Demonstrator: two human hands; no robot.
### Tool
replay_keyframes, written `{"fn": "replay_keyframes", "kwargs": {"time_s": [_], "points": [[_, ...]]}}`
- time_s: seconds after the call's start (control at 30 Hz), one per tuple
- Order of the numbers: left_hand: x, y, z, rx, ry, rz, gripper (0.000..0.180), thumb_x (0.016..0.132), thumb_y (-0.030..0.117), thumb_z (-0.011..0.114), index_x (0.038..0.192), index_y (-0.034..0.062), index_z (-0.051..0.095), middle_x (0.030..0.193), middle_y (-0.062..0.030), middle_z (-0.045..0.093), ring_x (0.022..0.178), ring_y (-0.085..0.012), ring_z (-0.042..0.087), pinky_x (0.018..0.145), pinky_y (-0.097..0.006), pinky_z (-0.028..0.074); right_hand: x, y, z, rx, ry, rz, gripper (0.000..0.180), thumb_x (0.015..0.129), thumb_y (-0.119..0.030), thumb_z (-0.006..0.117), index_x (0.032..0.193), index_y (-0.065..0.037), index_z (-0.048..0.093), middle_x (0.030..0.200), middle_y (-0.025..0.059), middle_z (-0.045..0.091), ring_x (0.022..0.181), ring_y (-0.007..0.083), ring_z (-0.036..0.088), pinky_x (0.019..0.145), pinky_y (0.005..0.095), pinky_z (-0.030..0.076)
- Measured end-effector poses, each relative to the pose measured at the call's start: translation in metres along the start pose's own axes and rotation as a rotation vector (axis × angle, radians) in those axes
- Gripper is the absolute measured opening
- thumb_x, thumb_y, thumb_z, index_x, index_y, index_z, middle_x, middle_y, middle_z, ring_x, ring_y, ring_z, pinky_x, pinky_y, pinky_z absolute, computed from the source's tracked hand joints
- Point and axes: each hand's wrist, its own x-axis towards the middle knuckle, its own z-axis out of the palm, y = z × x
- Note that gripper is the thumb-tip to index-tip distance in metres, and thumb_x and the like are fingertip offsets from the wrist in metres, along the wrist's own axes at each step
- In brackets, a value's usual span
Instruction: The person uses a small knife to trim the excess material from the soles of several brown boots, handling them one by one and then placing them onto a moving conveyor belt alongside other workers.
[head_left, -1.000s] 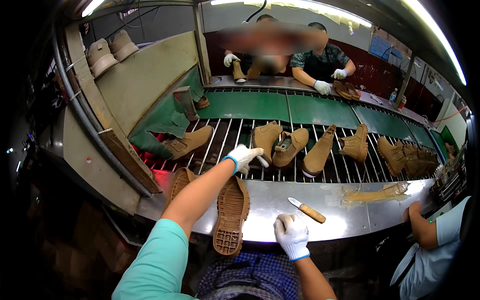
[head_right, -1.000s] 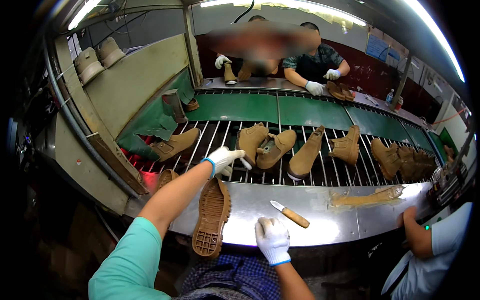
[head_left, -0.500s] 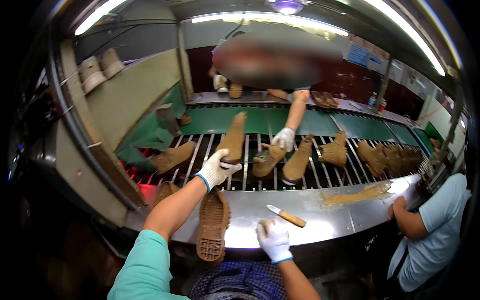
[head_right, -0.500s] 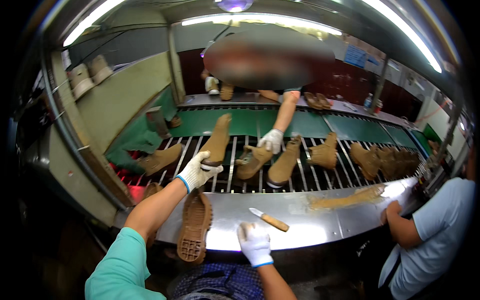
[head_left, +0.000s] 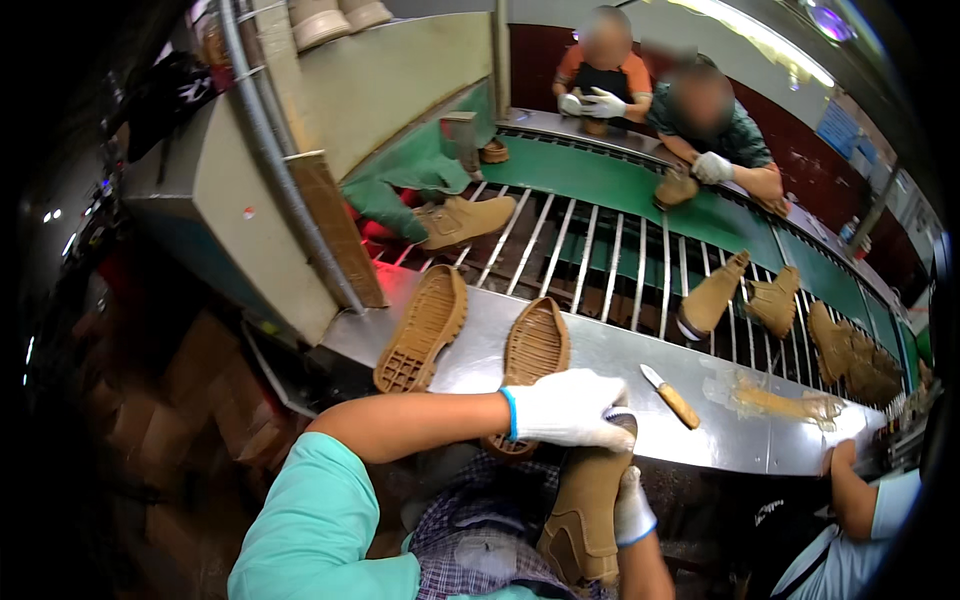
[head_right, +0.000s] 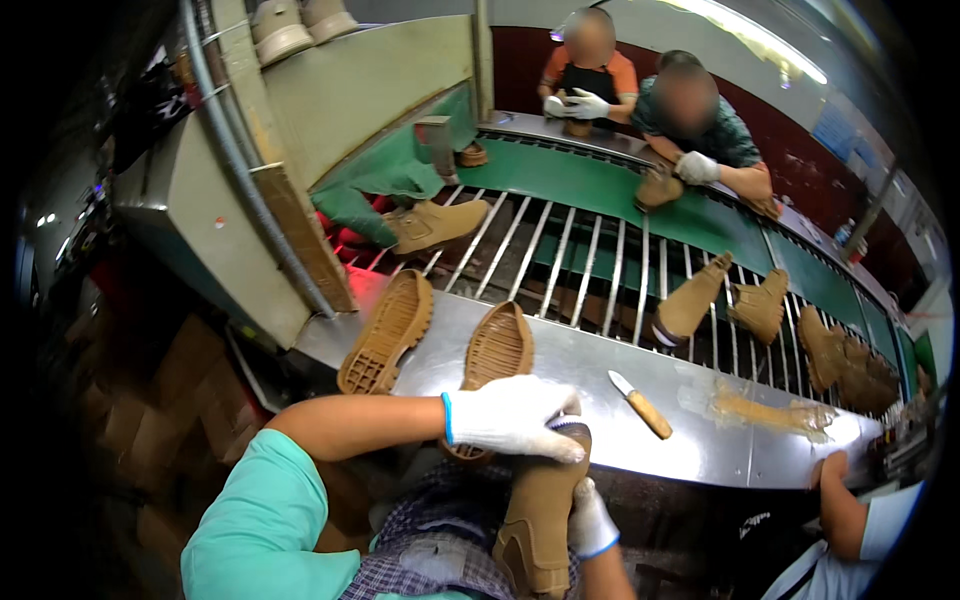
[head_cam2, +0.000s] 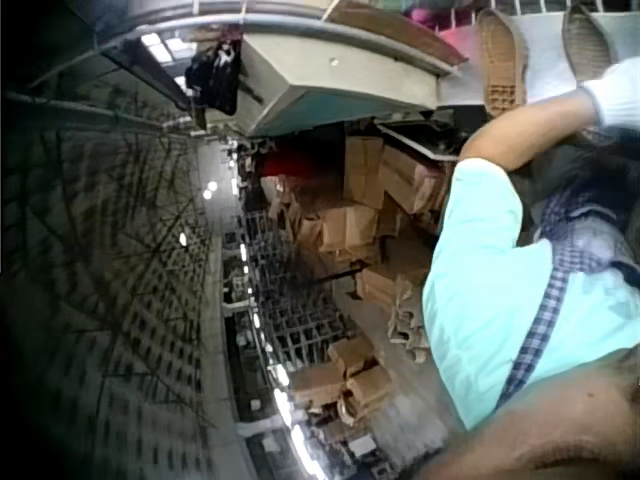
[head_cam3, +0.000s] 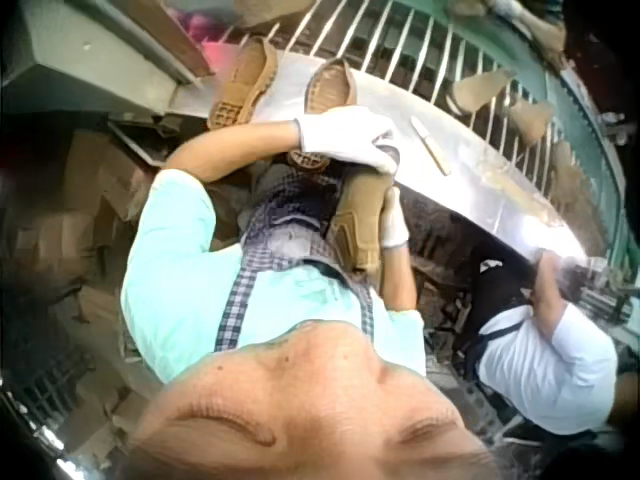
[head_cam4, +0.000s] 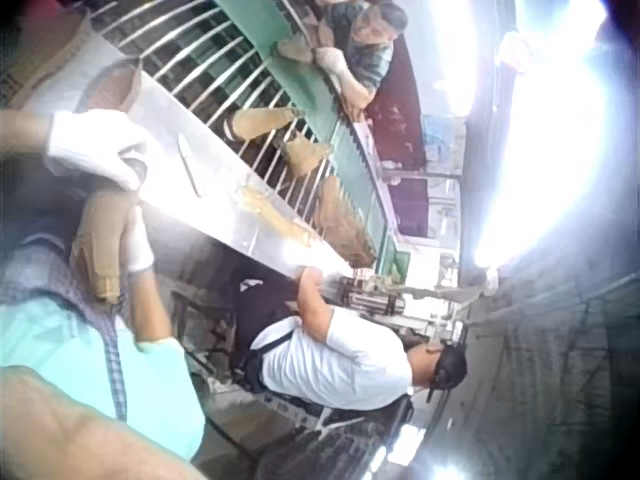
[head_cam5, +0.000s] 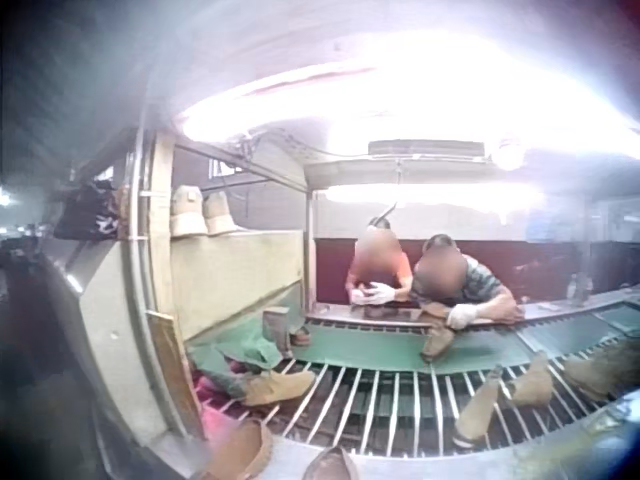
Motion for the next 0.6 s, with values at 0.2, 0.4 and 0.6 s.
{"fn": "replay_keyframes", "kwargs": {"time_s": [0.2,0.4,0.6], "points": [[0.060,-0.121,-0.037,0.369,0.554,-0.059,0.084,0.088,0.058,0.077,0.148,0.0010,0.060,0.148,-0.0230,0.064,0.128,-0.0403,0.067,0.115,-0.044,0.050,-0.052,0.057,-0.040,0.530,0.259,0.050,0.094,0.098,-0.079,0.054,0.159,-0.008,0.047,0.151,0.0146,0.061,0.132,0.0335,0.062,0.109,0.0475,0.056],[0.077,-0.197,-0.046,-0.058,0.379,-0.395,0.088,0.085,0.068,0.080,0.135,-0.0028,0.068,0.130,-0.0243,0.073,0.125,-0.0324,0.068,0.111,-0.039,0.049,-0.064,0.101,-0.038,0.672,0.340,-0.065,0.107,0.089,-0.088,0.058,0.156,-0.005,0.049,0.140,0.0222,0.064,0.122,0.0391,0.066,0.105,0.0553,0.056],[0.033,-0.128,-0.038,-0.659,0.366,-0.015,0.067,0.083,0.028,0.091,0.135,-0.0016,0.061,0.128,-0.0150,0.067,0.120,-0.0231,0.063,0.108,-0.038,0.050,-0.036,0.062,-0.054,0.539,0.195,-0.186,0.110,0.090,-0.091,0.052,0.147,0.003,0.050,0.123,0.0222,0.066,0.109,0.0372,0.066,0.098,0.0529,0.056]]}}
